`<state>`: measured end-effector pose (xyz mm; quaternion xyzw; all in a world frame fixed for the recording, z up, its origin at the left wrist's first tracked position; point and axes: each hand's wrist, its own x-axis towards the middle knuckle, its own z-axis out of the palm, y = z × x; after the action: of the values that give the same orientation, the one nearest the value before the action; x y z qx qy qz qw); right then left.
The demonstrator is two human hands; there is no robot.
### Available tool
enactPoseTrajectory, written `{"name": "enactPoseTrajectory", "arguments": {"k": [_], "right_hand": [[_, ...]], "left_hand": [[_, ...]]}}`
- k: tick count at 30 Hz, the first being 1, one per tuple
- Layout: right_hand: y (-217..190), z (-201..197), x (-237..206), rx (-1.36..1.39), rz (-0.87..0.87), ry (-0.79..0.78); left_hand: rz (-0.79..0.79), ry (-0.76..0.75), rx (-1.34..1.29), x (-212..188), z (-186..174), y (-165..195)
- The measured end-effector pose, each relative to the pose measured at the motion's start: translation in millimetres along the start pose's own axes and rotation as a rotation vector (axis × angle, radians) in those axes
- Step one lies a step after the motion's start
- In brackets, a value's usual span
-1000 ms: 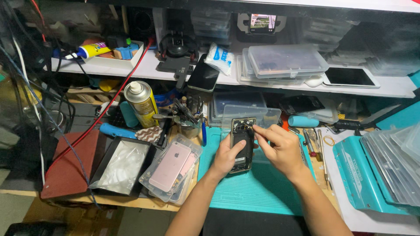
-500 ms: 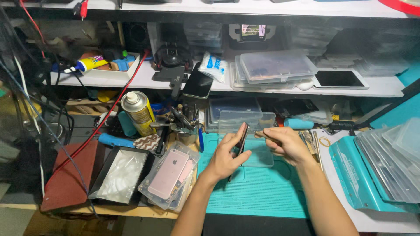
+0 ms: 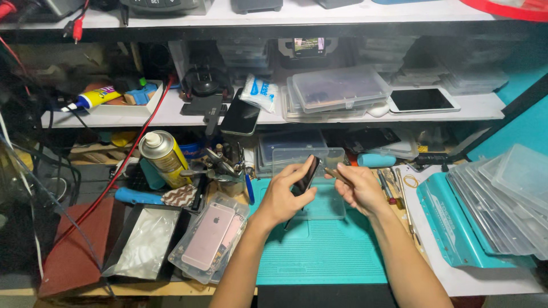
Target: The person repairs a smartphone at a workbench. They hold the opened phone chassis in one hand and use a small screwdriver and pry tool with the other hand to unscrew and detach internal components, working on the battery and board area, then set the phone down on the mat and reach for other tools.
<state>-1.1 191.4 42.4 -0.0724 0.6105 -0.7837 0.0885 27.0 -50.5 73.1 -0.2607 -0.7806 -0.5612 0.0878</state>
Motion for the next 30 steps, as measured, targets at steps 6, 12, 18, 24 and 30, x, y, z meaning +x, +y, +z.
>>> {"name": "enactPoseTrajectory", "arguments": {"k": [6, 12, 18, 24, 30], "right_hand": [[15.6, -14.0, 5.3, -0.052, -0.05, 0.034], [29.7, -23.9, 8.5, 0.01, -0.06, -0.05], [21.0, -3.3, -0.8, 0.03, 0.095, 0.018], [24.5, 4.7, -2.6, 0.062, 0.057, 0.104], [26.9, 7.1, -4.1, 0.058, 0.125, 0.012]], "left_hand": [[-0.033, 0.032, -0.124, -1.1, 10.1, -10.9], [-0.033, 0.03, -0.173, -3.9, 11.2, -16.7], [-0.028, 0.027, -0.17, -11.9, 6.8, -14.7], [0.014, 0.041, -0.106, -16.9, 3.5, -15.3], [0.006, 0.062, -0.083, -18.0, 1.4, -17.1]]}}
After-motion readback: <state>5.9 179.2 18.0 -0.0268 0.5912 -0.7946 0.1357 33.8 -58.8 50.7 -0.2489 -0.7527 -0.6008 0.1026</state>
